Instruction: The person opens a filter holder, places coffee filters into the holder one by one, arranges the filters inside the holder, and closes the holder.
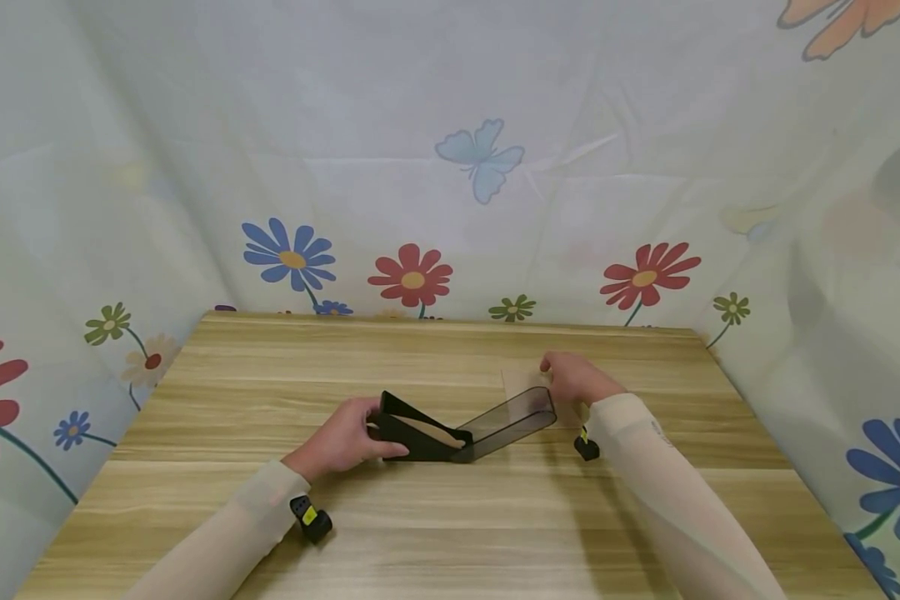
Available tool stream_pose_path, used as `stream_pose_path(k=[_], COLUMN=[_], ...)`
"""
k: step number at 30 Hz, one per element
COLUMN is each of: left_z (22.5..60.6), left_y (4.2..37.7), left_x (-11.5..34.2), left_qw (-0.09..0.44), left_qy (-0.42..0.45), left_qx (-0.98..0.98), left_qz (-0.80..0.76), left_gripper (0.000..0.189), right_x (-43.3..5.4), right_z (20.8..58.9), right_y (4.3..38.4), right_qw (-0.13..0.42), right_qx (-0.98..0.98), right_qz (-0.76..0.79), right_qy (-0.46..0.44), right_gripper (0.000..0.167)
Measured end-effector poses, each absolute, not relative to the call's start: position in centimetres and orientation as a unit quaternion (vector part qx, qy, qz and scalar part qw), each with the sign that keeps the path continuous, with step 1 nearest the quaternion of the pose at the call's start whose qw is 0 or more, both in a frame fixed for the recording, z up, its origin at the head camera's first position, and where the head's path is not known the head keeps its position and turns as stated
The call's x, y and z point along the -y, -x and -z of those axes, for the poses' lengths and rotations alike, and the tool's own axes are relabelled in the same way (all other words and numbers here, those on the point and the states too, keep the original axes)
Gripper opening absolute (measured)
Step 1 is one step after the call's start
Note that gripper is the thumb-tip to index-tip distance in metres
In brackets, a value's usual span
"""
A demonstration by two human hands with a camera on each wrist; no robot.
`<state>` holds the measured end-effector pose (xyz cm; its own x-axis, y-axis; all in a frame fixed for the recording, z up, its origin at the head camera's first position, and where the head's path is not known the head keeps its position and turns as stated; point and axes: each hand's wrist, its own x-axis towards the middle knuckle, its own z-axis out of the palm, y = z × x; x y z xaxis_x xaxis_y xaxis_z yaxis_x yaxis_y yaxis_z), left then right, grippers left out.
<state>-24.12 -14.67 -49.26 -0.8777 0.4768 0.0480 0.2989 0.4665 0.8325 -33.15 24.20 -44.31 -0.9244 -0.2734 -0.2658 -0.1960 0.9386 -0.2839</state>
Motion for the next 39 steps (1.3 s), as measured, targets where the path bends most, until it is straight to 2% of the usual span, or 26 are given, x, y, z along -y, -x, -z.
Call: stream_pose_path(k=[18, 25, 32, 35, 39], left_z=[49.1, 49.3, 49.2, 49.2, 49.1], left_y=[24.0, 24.2, 24.1, 24.0, 24.0], left_x=[14.7, 14.7, 14.7, 14.7, 14.7], left_qw=[0.103, 0.100, 0.100, 0.099, 0.100], left_qy=[-0.218, -0.221, -0.220, -0.217, -0.215], left_qx=[-0.851, -0.849, -0.851, -0.853, -0.854], left_qz=[-0.467, -0.469, -0.466, -0.464, -0.464], left_gripper=[0.038, 0.038, 0.038, 0.038, 0.037], right_x=[-24.3, -24.4, -24.4, -24.3, -24.5], right_z=[44.9, 44.7, 45.1, 45.1, 45.2], right_y=[33.6, 33.5, 33.6, 33.8, 34.1], right_qw=[0.161, 0.160, 0.151, 0.150, 0.133], right_qx=[-0.974, -0.972, -0.971, -0.970, -0.972], right_qz=[0.140, 0.155, 0.172, 0.181, 0.169], right_qy=[0.071, 0.079, 0.067, 0.067, 0.093], right_gripper=[0.042, 0.027, 0.044, 0.037, 0.009])
